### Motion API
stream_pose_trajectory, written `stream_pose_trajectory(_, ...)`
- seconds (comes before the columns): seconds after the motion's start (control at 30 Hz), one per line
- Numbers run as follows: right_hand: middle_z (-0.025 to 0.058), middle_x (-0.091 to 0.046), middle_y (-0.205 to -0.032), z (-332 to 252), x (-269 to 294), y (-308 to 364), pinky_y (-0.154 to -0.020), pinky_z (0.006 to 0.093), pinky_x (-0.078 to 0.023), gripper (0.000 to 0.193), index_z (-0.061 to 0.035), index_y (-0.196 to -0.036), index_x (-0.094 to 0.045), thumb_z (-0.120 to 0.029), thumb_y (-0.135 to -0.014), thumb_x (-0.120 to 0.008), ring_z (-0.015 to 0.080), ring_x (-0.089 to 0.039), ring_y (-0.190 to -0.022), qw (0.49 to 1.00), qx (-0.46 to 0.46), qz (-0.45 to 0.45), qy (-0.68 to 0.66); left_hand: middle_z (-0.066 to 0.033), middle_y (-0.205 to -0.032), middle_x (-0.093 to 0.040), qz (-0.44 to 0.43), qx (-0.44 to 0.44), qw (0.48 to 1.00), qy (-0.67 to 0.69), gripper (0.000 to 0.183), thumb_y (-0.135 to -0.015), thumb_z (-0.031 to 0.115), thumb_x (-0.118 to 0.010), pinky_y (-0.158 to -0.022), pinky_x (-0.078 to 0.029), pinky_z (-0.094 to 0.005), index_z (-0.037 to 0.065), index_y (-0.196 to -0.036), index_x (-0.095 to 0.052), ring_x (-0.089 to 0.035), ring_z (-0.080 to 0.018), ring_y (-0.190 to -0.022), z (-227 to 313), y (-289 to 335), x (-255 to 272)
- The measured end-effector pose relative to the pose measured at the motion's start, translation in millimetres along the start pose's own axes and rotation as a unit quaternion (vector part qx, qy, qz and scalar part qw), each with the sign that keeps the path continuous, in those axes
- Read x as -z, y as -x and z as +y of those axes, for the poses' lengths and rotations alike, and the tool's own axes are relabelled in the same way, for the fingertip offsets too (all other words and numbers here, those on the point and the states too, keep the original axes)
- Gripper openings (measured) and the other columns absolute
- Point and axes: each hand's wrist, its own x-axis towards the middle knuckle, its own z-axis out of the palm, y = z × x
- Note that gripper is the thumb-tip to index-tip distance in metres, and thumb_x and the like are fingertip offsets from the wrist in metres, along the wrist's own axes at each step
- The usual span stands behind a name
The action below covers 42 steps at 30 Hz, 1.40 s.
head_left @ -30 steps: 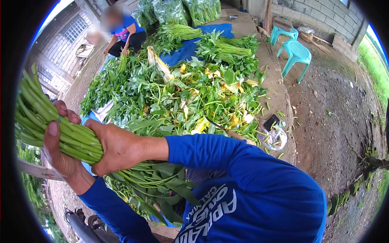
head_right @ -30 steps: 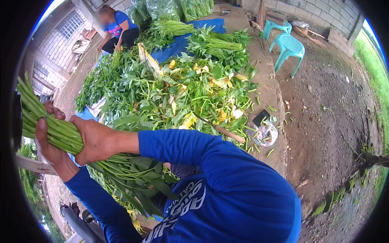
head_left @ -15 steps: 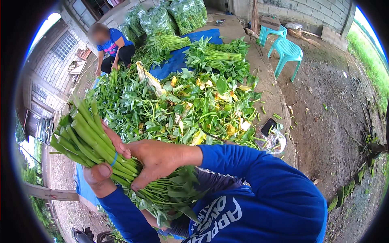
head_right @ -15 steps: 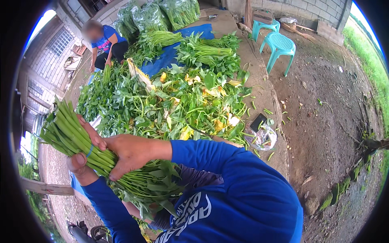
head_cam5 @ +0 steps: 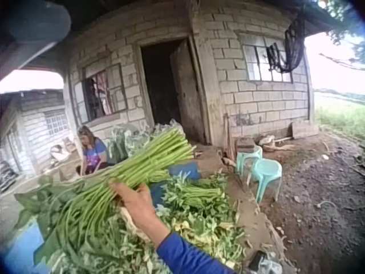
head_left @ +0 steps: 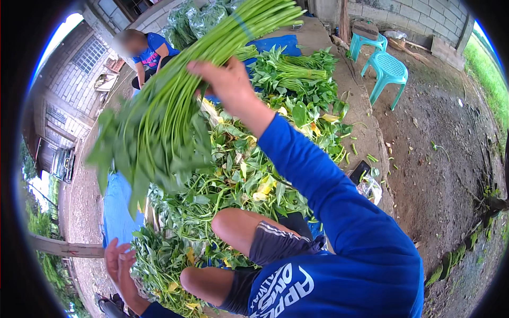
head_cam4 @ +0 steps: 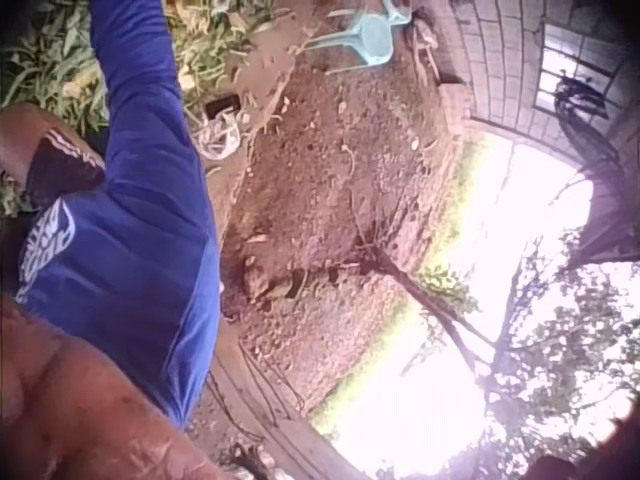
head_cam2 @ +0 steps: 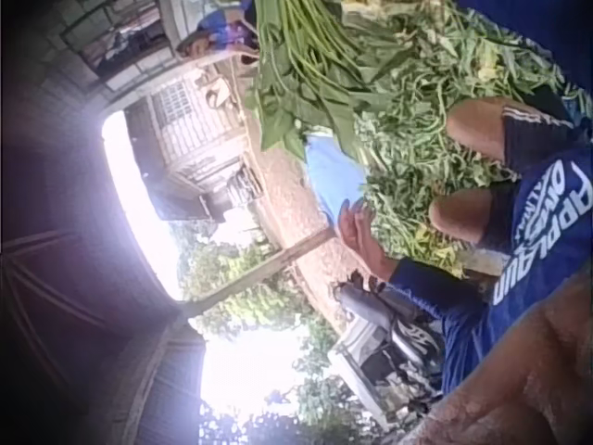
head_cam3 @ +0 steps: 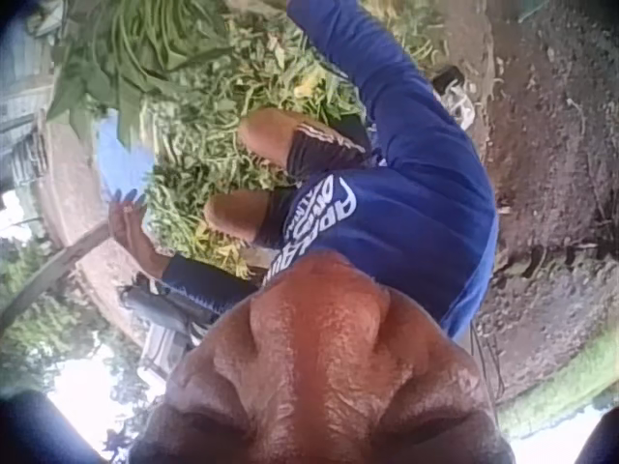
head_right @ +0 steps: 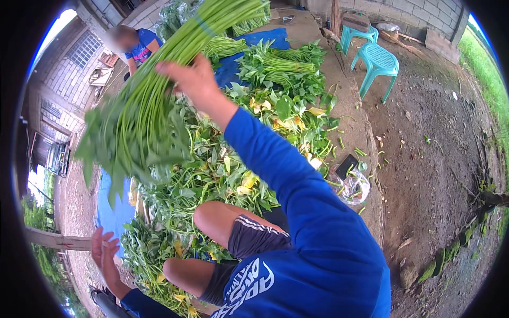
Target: Cleaning and sorting a large pile of green leafy vegetables on the ground.
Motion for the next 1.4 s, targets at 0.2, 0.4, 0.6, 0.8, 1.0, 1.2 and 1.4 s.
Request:
stream_pose_trajectory(0.2, 0.0209, -0.052, -0.147, -1, 154, -101, -0.105, 0.0512, -0.05, 0.096, -0.0013, -0.15, -0.029, -0.035, -0.084, -0.088, 0.0318, -0.058, -0.129, 0.98, 0.051, 0.139, 0.136, -0.0129, -0.121, -0.067, 0.014, 0.183, 0.983, 0.03, 0.058, -0.099, 0.039, -0.069, -0.077, -0.053, -0.0287, 0.006, -0.144, -0.053, -0.068, -0.018, -0.093, -105, 65, 9)
stream_pose_trajectory(0.4, 0.0298, -0.032, -0.16, 56, 312, 155, -0.109, 0.0437, -0.05, 0.109, -0.0022, -0.164, -0.009, -0.031, -0.088, -0.083, 0.0367, -0.052, -0.136, 0.848, -0.045, 0.374, 0.372, -0.0104, -0.108, -0.071, 0.107, 0.362, 0.9, 0.22, 0.04, -0.102, 0.032, -0.065, -0.068, -0.058, -0.0273, 0.003, -0.13, -0.06, -0.071, -0.0199, -0.09, -219, 179, -26)
stream_pose_trajectory(0.6, 0.0198, -0.074, -0.104, 74, 366, 468, -0.092, 0.0412, -0.054, 0.07, -0.0039, -0.143, -0.056, -0.033, -0.084, -0.078, 0.0346, -0.072, -0.103, 0.622, -0.273, 0.49, 0.546, -0.01, -0.108, -0.069, 0.131, 0.361, 0.898, 0.213, 0.041, -0.099, 0.032, -0.067, -0.064, -0.054, -0.0251, 0.003, -0.129, -0.062, -0.068, -0.0188, -0.087, -264, 192, -9)
stream_pose_trajectory(0.8, 0.0175, -0.076, -0.093, 89, 375, 448, -0.081, 0.0406, -0.057, 0.027, -0.0026, -0.1, -0.075, -0.023, -0.084, -0.07, 0.0305, -0.073, -0.086, 0.685, -0.239, 0.274, 0.631, -0.0034, -0.11, -0.071, 0.154, 0.225, 0.948, 0.165, 0.043, -0.097, 0.031, -0.072, -0.071, -0.052, -0.0253, 0.008, -0.132, -0.062, -0.068, -0.0163, -0.089, -223, 48, -2)
stream_pose_trajectory(1.0, 0.0048, -0.067, -0.071, 139, 340, 382, -0.049, 0.0294, -0.049, 0.018, -0.0018, -0.088, -0.074, -0.019, -0.085, -0.072, 0.0119, -0.063, -0.057, 0.736, -0.429, 0.033, 0.523, -0.0019, -0.108, -0.072, -0.034, 0.196, 0.975, 0.098, 0.041, -0.097, 0.033, -0.071, -0.075, -0.053, -0.0258, 0.009, -0.129, -0.066, -0.07, -0.0132, -0.089, -145, 7, -59)
stream_pose_trajectory(1.2, 0.0062, -0.064, -0.071, 191, 368, 396, -0.08, 0.0327, -0.052, 0.024, -0.0083, -0.084, -0.074, -0.018, -0.099, -0.058, 0.0188, -0.063, -0.069, 0.906, -0.115, -0.236, 0.333, -0.0069, -0.098, -0.073, -0.183, 0.094, 0.921, -0.33, 0.041, -0.089, 0.038, -0.076, -0.068, -0.052, -0.029, 0.006, -0.114, -0.072, -0.071, -0.0154, -0.086, -236, 25, -99)
stream_pose_trajectory(1.4, 0.0059, -0.063, -0.072, 143, 285, 343, -0.08, 0.0327, -0.052, 0.023, -0.0087, -0.086, -0.073, -0.018, -0.099, -0.057, 0.0186, -0.062, -0.07, 0.915, -0.093, -0.192, 0.343, -0.009, -0.088, -0.073, -0.244, 0.179, 0.943, -0.139, 0.044, -0.087, 0.039, -0.077, -0.061, -0.051, -0.0337, 0.003, -0.113, -0.072, -0.069, -0.0159, -0.074, -189, 31, -109)
